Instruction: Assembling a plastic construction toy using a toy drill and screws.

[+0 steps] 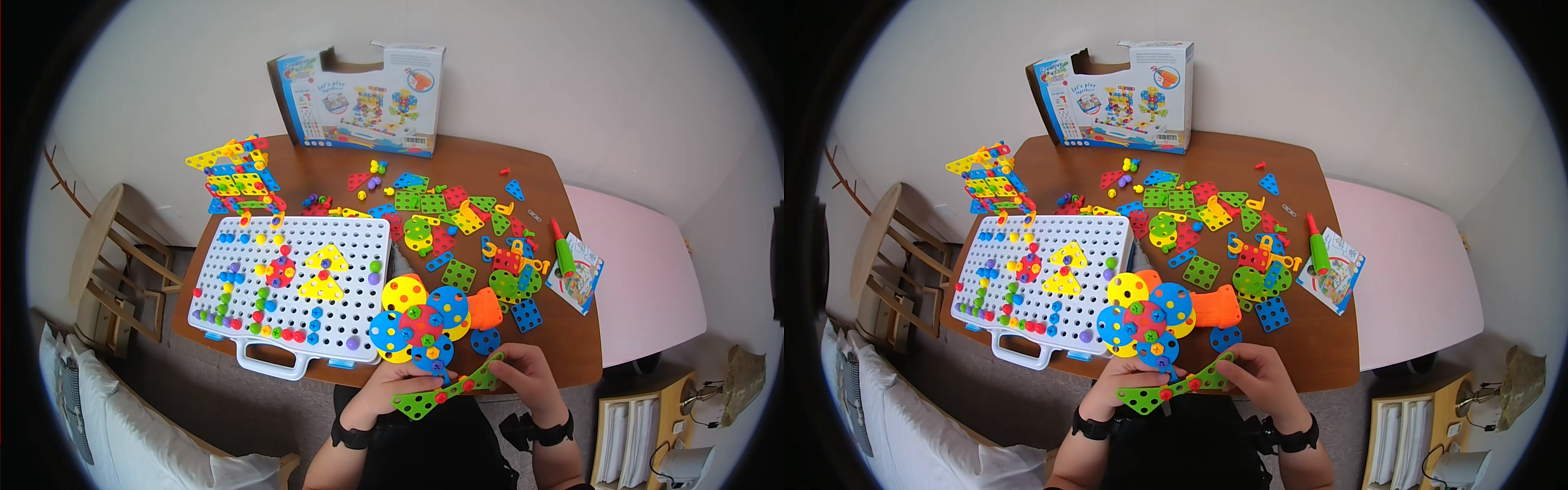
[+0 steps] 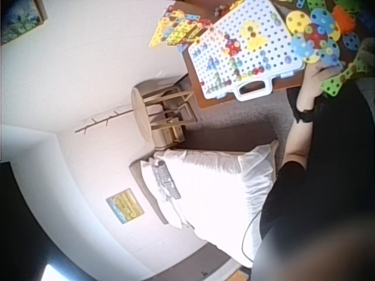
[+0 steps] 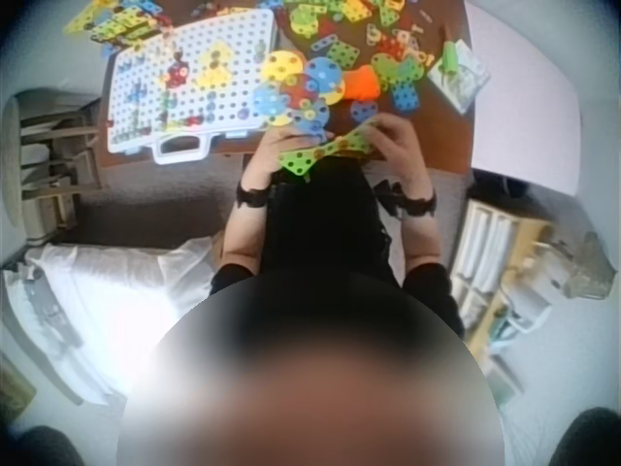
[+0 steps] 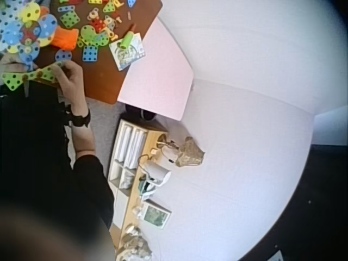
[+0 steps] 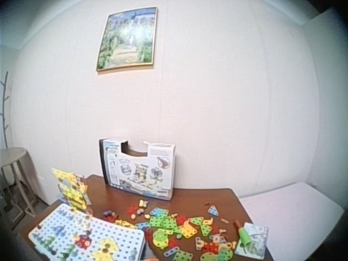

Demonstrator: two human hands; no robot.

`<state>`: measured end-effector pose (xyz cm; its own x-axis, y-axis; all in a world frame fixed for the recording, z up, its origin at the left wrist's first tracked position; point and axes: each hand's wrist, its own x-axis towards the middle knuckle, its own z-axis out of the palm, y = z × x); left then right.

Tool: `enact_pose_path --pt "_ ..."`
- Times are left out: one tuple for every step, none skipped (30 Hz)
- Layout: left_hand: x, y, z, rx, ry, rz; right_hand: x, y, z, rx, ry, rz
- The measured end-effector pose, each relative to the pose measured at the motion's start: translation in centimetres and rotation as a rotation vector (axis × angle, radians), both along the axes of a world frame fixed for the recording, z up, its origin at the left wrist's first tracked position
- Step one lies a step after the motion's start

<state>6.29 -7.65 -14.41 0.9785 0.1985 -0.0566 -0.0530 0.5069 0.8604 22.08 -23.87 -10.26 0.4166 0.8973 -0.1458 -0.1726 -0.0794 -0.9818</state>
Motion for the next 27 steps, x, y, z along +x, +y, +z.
enact_pose_path --pt "0.0 0.1 0.2 0.001 0.000 0.000 0.0 0.1 0.0 0.001 0.000 0.000" --pt "0.1 0.1 0.6 0.014 -0.001 -0.004 0.0 0.2 0.0 0.003 0.033 0.007" --pt "0.2 0.2 0.8 0.028 -0.002 -0.009 0.0 0.3 0.1 0.005 0.067 0.014" --pt "0.3 0.2 0.8 0.029 -0.003 -0.009 -0.1 0.4 0.0 0.006 0.065 0.014" --pt "0.3 0.2 0.7 -0.016 0.011 -0.009 -0.3 0.5 -0.1 -0.003 0.063 0.010" --pt "0.3 0.2 0.6 -0.060 0.025 -0.008 -0.4 0.5 -0.2 -0.012 0.060 0.006" --pt "0.3 0.2 0.7 -0.057 0.023 -0.006 -0.5 0.6 -0.3 -0.009 0.059 0.008" --pt "0.2 0.2 0.7 -0.048 0.036 0.005 -0.6 0.7 -0.3 -0.011 0.079 -0.005" --pt "0.2 0.2 0.7 -0.039 0.047 0.018 -0.7 0.8 -0.4 -0.013 0.099 -0.017" --pt "0.1 0.2 0.7 -0.032 0.043 0.022 -0.8 0.8 -0.3 -0.006 0.094 -0.012" --pt "0.0 0.2 0.6 -0.063 0.053 0.014 -0.8 0.7 -0.3 -0.035 0.099 -0.032" --pt "0.0 0.1 0.6 -0.093 0.063 0.007 -0.9 0.7 -0.3 -0.064 0.104 -0.052" --pt "0.1 0.1 0.7 -0.070 0.085 0.026 -0.8 0.8 -0.5 -0.058 0.100 -0.046" --pt "0.1 0.0 0.7 -0.065 0.081 0.032 -0.7 0.7 -0.8 -0.035 0.096 -0.047" --pt "0.2 0.0 0.7 -0.073 0.073 0.012 -0.7 0.7 -1.0 -0.012 0.093 -0.048" --pt "0.2 0.0 0.6 -0.082 0.066 -0.007 -0.7 0.7 -1.0 -0.008 0.089 -0.043" --pt "0.1 0.0 0.4 -0.028 0.035 -0.006 -0.7 0.7 -1.0 0.003 0.079 -0.041" --pt "0.1 0.0 0.3 -0.025 0.032 -0.003 -0.7 0.7 -1.0 0.014 0.068 -0.040" --pt "0.1 0.1 0.3 -0.030 0.041 -0.019 -0.7 0.8 -1.2 0.016 0.066 -0.037" --pt "0.1 0.1 0.3 -0.035 0.048 -0.035 -0.7 0.8 -1.4 0.033 0.062 -0.051" --pt "0.1 0.0 0.4 -0.025 0.034 -0.018 -0.8 0.8 -1.5 0.050 0.059 -0.064" --pt "0.1 0.0 0.4 -0.023 0.031 -0.016 -0.8 0.8 -1.5 0.052 0.056 -0.063" --pt "0.1 0.0 0.5 -0.037 0.058 -0.016 -0.9 0.8 -1.6 0.047 0.053 -0.075" --pt "0.1 0.0 0.5 -0.051 0.085 -0.015 -0.9 0.8 -1.6 0.041 0.051 -0.088" --pt "0.2 0.0 0.4 -0.051 0.083 -0.016 -0.9 0.8 -1.8 0.041 0.049 -0.089" --pt "0.1 0.0 0.5 -0.024 0.085 -0.018 -0.9 0.8 -1.9 0.056 0.056 -0.092" --pt "0.1 0.0 0.5 0.002 0.087 -0.021 -0.9 0.8 -2.0 0.070 0.063 -0.096"
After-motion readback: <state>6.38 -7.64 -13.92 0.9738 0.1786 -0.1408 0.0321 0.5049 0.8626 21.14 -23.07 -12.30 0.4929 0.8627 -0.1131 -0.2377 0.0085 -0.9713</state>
